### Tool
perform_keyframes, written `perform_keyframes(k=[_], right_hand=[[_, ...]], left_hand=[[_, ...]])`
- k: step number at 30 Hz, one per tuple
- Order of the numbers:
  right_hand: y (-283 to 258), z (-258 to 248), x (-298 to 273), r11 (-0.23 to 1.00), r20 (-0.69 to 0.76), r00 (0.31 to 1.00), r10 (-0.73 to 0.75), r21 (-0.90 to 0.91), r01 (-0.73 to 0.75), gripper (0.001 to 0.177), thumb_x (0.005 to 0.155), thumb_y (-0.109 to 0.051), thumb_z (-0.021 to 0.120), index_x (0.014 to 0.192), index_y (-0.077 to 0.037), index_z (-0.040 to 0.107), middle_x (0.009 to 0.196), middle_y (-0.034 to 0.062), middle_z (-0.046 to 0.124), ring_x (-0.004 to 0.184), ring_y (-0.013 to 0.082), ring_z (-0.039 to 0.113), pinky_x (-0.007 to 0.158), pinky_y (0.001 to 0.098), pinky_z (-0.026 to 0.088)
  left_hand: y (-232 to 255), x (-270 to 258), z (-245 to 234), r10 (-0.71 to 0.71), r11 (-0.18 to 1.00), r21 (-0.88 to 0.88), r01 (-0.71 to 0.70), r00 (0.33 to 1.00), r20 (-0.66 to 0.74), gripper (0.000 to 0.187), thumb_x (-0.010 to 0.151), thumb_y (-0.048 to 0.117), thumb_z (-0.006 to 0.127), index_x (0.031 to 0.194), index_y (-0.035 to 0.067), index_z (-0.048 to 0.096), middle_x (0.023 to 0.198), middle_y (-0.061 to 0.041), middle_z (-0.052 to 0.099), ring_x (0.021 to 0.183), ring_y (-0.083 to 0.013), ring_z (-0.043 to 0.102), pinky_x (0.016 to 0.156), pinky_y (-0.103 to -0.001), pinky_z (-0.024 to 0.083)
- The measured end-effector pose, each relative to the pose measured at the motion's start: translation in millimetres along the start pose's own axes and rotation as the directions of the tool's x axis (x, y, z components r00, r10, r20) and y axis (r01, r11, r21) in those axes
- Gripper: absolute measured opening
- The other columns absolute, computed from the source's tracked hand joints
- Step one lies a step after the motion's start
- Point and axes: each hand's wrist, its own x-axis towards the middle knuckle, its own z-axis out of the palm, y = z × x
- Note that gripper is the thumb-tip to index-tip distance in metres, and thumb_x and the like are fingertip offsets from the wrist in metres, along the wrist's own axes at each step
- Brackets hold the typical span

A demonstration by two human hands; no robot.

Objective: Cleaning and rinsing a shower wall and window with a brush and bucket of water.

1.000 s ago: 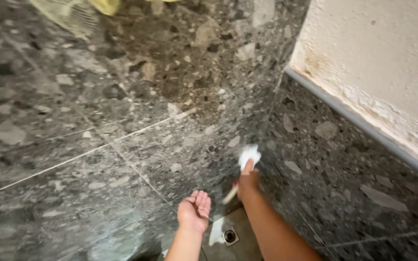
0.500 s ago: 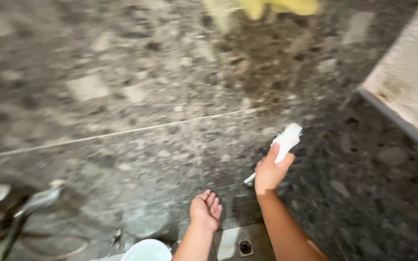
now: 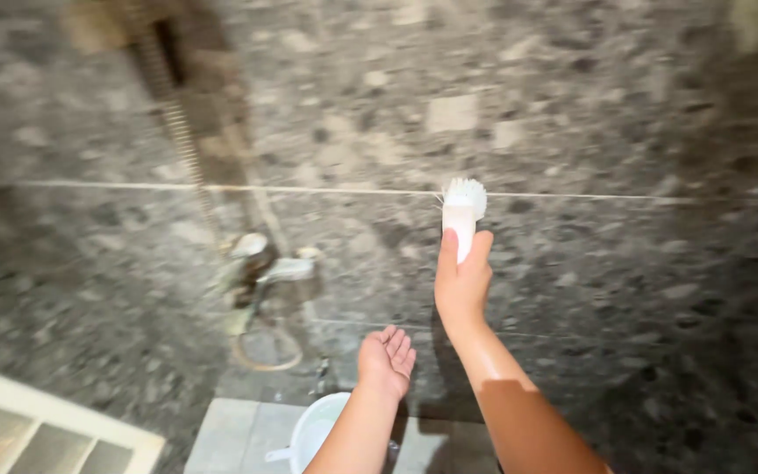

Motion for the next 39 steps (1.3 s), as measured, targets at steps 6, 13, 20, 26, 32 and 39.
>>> perform_keyframes(k=[6,13,20,26,32,39], right_hand=[[-62.5,73.0,-43.8,0.992,0.143,0.989,-0.024,-0.117,0.041,0.042,0.103,-0.045,0.057,0.11,-0.004,0.046,0.087,0.0291,0.07,0.085,0.0497,0.069,0.068,0.0559,0.051],[-75.4,139.4,-91.2,0.944,0.385,0.923,0.0,-0.305,0.127,0.044,0.102,-0.049,0.057,0.114,-0.007,0.047,0.087,0.0324,0.069,0.084,0.0548,0.065,0.071,0.0612,0.048],[11.0,187.7,-203.9,0.838,0.28,0.901,0.333,0.351,-0.418,0.034,0.106,-0.041,0.052,0.107,-0.009,0.04,0.068,0.0071,0.051,0.049,0.0194,0.048,0.044,0.0373,0.042],[62.9,199.7,-284.1,0.592,0.3,0.679,0.67,0.336,-0.732,0.036,0.106,-0.041,0.048,0.107,-0.008,0.035,0.068,0.0067,0.051,0.046,0.0166,0.047,0.042,0.0331,0.041],[97.8,209.3,-339.7,0.45,0.404,0.488,0.774,0.191,-0.872,0.04,0.107,-0.041,0.047,0.11,-0.001,0.042,0.069,0.01,0.049,0.048,0.021,0.047,0.045,0.0376,0.043],[192.1,242.7,-414.8,0.163,0.662,0.201,0.722,0.12,-0.979,0.031,0.104,-0.038,0.049,0.115,-0.009,0.048,0.088,0.0078,0.057,0.073,0.0221,0.058,0.066,0.0392,0.052]], left_hand=[[86.2,-34.8,-65.5,0.056,0.997,-0.053,-0.056,0.998,-0.011,0.053,0.094,0.024,0.047,0.143,0.006,0.057,0.15,-0.012,0.059,0.139,-0.0289,0.053,0.115,-0.046,0.039],[154.1,-42.3,-147.0,0.115,0.991,-0.077,-0.114,0.993,0.016,0.054,0.095,0.025,0.048,0.145,0.007,0.054,0.153,-0.012,0.054,0.142,-0.028,0.048,0.116,-0.045,0.035],[169.1,-24.8,-212.9,0.1,0.992,0.078,-0.096,0.994,-0.041,0.052,0.094,0.029,0.052,0.146,0.023,0.056,0.153,-0.002,0.058,0.141,-0.0226,0.049,0.11,-0.043,0.033],[136.6,-6.9,-266.9,0.02,0.978,0.206,0.021,0.981,-0.193,0.042,0.09,0.038,0.059,0.13,0.027,0.064,0.134,0.007,0.069,0.117,-0.0163,0.056,0.083,-0.036,0.034],[93.7,20.3,-330.7,0.137,0.99,0.066,-0.125,0.964,-0.228,0.013,0.082,0.022,0.073,0.094,0.021,0.068,0.081,0.002,0.057,0.074,-0.0155,0.049,0.064,-0.034,0.033],[95.2,-18.9,-355.8,0.373,0.826,0.494,-0.271,0.921,-0.117,0.032,0.085,0.026,0.068,0.113,0.009,0.071,0.1,-0.004,0.076,0.092,-0.0176,0.069,0.086,-0.035,0.054]])
